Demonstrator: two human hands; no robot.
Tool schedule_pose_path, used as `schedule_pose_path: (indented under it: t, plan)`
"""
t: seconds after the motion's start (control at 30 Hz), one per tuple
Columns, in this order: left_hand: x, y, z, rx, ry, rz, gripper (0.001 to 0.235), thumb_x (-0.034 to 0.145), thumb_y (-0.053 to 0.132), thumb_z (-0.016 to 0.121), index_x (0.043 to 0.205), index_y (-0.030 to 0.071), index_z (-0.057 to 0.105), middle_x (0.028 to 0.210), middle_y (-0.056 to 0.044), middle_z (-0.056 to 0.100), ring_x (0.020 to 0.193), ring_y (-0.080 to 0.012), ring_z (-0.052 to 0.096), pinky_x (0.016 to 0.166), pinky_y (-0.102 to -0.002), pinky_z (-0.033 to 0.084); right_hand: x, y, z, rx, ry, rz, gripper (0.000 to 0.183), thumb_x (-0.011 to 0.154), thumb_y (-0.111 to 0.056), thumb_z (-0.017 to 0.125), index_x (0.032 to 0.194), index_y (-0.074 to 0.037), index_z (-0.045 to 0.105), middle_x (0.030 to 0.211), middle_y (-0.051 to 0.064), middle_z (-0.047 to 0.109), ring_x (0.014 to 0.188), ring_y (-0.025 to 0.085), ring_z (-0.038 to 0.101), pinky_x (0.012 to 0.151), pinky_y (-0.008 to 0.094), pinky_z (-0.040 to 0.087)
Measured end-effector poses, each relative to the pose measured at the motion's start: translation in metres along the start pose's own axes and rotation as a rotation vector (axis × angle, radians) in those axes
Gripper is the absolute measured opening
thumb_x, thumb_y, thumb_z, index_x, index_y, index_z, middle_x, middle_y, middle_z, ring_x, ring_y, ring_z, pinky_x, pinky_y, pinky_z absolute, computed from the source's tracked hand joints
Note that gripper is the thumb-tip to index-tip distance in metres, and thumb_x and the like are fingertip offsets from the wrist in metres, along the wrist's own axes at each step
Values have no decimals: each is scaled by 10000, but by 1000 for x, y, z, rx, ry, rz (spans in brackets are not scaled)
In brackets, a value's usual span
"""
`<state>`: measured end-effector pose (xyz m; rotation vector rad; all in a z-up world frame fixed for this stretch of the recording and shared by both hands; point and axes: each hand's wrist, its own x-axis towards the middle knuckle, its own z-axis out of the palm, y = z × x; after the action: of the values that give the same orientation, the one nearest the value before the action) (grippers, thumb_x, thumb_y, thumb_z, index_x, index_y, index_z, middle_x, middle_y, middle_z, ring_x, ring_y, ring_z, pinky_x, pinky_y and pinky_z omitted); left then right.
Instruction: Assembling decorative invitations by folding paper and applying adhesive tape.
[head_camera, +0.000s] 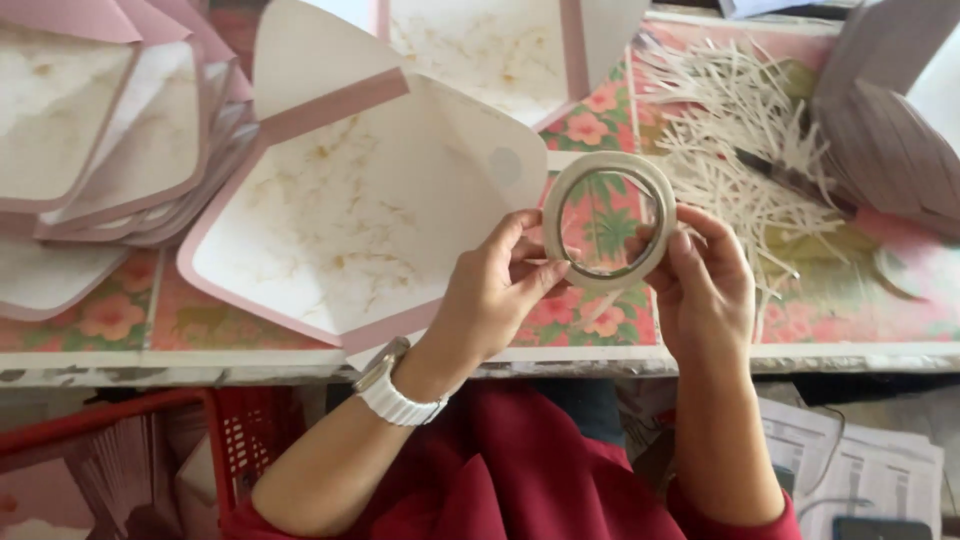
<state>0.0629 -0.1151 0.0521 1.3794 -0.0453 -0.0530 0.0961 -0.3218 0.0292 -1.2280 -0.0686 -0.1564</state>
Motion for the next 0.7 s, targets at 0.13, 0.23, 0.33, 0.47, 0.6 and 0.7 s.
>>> schedule_pose_path:
  t: [0.13,0.23,0.33,0.47,0.6,0.7]
  plan:
    - [-1,-15,-6,-223,96,-29,334,832,66,690,1136,-2,571,950,-185,688,794,-232,706,687,-338,636,-12,3,0,-27,-157,82,505,864,77,522,1354,14,414,1066,270,594,992,415,647,872,564,552]
    - [-5,-21,-10,-243,132,-6,362,812,92,718,1140,25,578,926,-125,662,784,-153,664,694,-318,630,-13,17,-7,-76,-182,71,603,821,139,575,1385,22,398,972,237,600,912,337,666,843,510,576]
    - [-7,-23,-16,-284,100,-9,333,836,88,695,1145,50,579,947,-100,631,810,-122,626,721,-323,622,-14,17,-12,-19,-99,79,493,820,132,594,1295,60,483,956,181,605,853,274,669,801,481,606]
    - [-10,-16,-35,-291,62,70,275,870,56,657,1134,101,591,883,-50,616,744,-94,593,659,-250,569,8,-14,-28,-612,70,-102,201,904,78,647,1075,-24,621,914,85,640,863,156,650,824,265,575]
    - [-15,-21,-38,-134,53,64,137,838,-31,660,868,102,674,822,-27,694,715,-88,637,662,-187,526,30,-24,-61,-1007,147,-244,134,1007,59,664,1072,-57,658,925,48,649,877,108,625,824,208,533]
    - [-18,-18,-37,31,66,85,89,846,45,681,898,117,677,873,-18,705,740,-91,651,701,-199,544,34,-26,-65,-708,179,48,95,963,-39,669,990,-127,645,833,-13,613,748,28,577,721,111,504]
